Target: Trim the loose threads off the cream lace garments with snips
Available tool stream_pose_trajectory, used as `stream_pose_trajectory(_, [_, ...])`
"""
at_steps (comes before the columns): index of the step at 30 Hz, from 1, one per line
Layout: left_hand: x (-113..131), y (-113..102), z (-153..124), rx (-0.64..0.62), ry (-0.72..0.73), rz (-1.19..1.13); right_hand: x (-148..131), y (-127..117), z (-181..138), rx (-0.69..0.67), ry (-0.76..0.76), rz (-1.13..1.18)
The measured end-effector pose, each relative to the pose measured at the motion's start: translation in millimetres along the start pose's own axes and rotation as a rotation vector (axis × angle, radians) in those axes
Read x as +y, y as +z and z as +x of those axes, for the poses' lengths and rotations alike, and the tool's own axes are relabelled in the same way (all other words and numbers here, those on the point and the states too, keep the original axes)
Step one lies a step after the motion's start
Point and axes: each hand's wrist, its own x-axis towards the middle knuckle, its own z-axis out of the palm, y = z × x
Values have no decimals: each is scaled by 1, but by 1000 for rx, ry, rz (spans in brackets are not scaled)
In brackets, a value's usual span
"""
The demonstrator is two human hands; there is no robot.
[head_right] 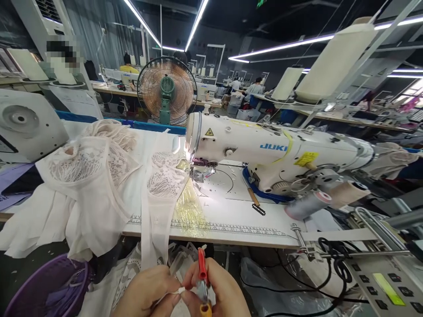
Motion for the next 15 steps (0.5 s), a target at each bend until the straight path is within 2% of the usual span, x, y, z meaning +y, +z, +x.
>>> stream_pose_trajectory(2, [0, -9, -1, -121, -139, -77, 1, -5, 5, -74, 28, -38])
stream_pose_trajectory(4, [3, -22, 0, -204, -348, -205, -2, -10, 10, -189, 61, 22])
stream_pose_trajectory(6, [6, -35, 2, -194, -545, -346, -5, -14, 13, -337, 136, 129])
stream_pose_trajectory(8, [9, -46, 3, -128, -724, -437, -4, -14, 13, -458, 237, 207])
stream_pose_trajectory(12, [12, -63, -2, -16, -1006, -494, 8, -5, 5, -570, 364, 233])
stream_pose_trajectory(15, [15, -78, 0, -176, -1101, -529, 13, 3, 2, -604, 403, 251])
